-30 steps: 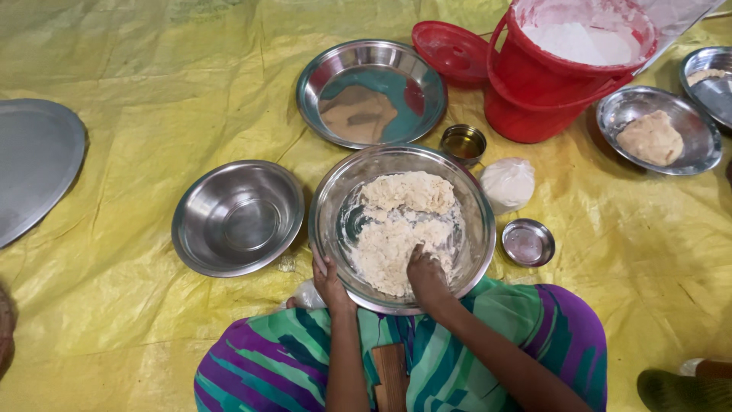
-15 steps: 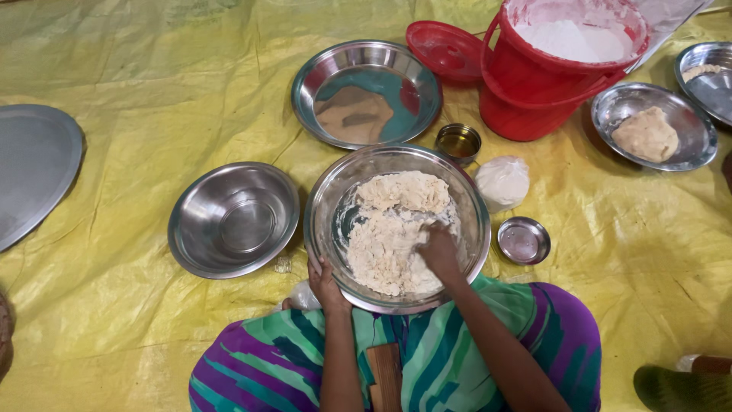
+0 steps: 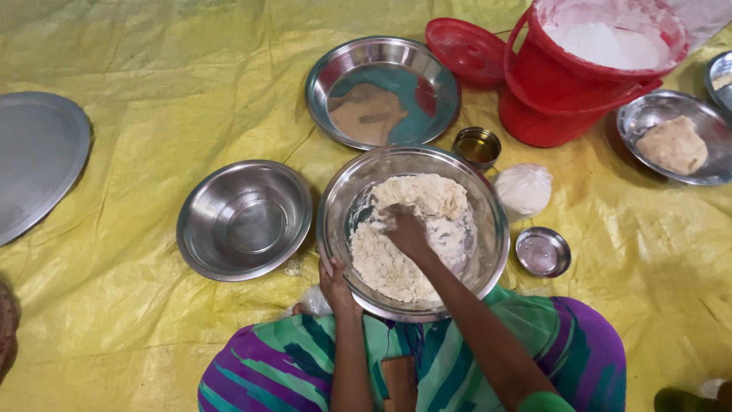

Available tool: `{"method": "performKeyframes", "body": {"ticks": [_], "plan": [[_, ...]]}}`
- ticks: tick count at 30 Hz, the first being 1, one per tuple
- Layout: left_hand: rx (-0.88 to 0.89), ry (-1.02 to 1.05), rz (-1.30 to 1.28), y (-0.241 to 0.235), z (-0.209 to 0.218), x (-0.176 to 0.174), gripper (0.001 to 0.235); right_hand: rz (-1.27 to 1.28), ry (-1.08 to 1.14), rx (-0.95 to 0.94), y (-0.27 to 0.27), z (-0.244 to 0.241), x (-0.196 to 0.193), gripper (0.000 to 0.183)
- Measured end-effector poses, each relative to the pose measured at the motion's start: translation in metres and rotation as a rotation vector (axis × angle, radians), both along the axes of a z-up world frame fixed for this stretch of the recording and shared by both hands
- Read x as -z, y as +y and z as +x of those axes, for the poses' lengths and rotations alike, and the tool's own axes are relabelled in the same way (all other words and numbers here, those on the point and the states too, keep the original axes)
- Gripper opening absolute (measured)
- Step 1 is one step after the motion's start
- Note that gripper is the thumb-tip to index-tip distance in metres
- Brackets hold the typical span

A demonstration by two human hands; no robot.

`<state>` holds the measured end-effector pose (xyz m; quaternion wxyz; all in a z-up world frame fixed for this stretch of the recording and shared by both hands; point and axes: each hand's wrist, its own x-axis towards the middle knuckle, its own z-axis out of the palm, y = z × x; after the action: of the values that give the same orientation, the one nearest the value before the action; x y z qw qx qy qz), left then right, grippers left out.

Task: The person kneads dough by hand in a large metal bowl placed on a yellow tarp. They repeatedly press, fold, and turn the dough to develop its texture. Nearby bowls and containers hold additional ingredients, but the person focuses on the main dough mass throughout the clip.

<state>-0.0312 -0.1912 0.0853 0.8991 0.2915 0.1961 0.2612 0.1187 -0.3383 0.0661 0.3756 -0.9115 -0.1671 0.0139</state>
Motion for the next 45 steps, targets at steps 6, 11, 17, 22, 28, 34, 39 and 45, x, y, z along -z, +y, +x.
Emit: {"method": "performKeyframes", "body": {"ticks": [6,11,17,22,28,34,39,45], "plan": [[-0.003,0.045,0.012,0.000,0.000,-0.004,0.058,-0.514,0.344,-0.177,0.066,-0.047,-0.060,0.058],[-0.009,0.052,0.030,0.001,-0.002,-0.008,0.061,-0.640,0.187,-0.387,0.042,-0.105,-0.092,0.062],[-0.007,0.103,0.004,0.001,-0.002,-0.007,0.052,-0.707,0.227,-0.430,-0.026,-0.133,-0.130,0.072],[-0.010,0.063,0.003,0.002,0.000,0.000,0.053,-0.720,0.199,-0.384,-0.058,-0.125,-0.140,0.090],[-0.014,-0.015,0.016,0.002,-0.001,0.009,0.053,-0.536,0.206,-0.207,-0.075,-0.097,-0.087,0.102],[-0.020,0.022,0.021,0.003,0.001,0.009,0.052,-0.290,-0.138,-0.063,-0.105,-0.054,-0.017,0.077],[-0.017,0.015,-0.001,0.002,0.001,0.006,0.051,-0.287,0.002,0.018,-0.105,-0.048,-0.009,0.058],[-0.007,0.013,0.005,0.001,-0.002,0.002,0.051,-0.430,0.198,0.076,-0.097,-0.055,-0.025,0.095]]}}
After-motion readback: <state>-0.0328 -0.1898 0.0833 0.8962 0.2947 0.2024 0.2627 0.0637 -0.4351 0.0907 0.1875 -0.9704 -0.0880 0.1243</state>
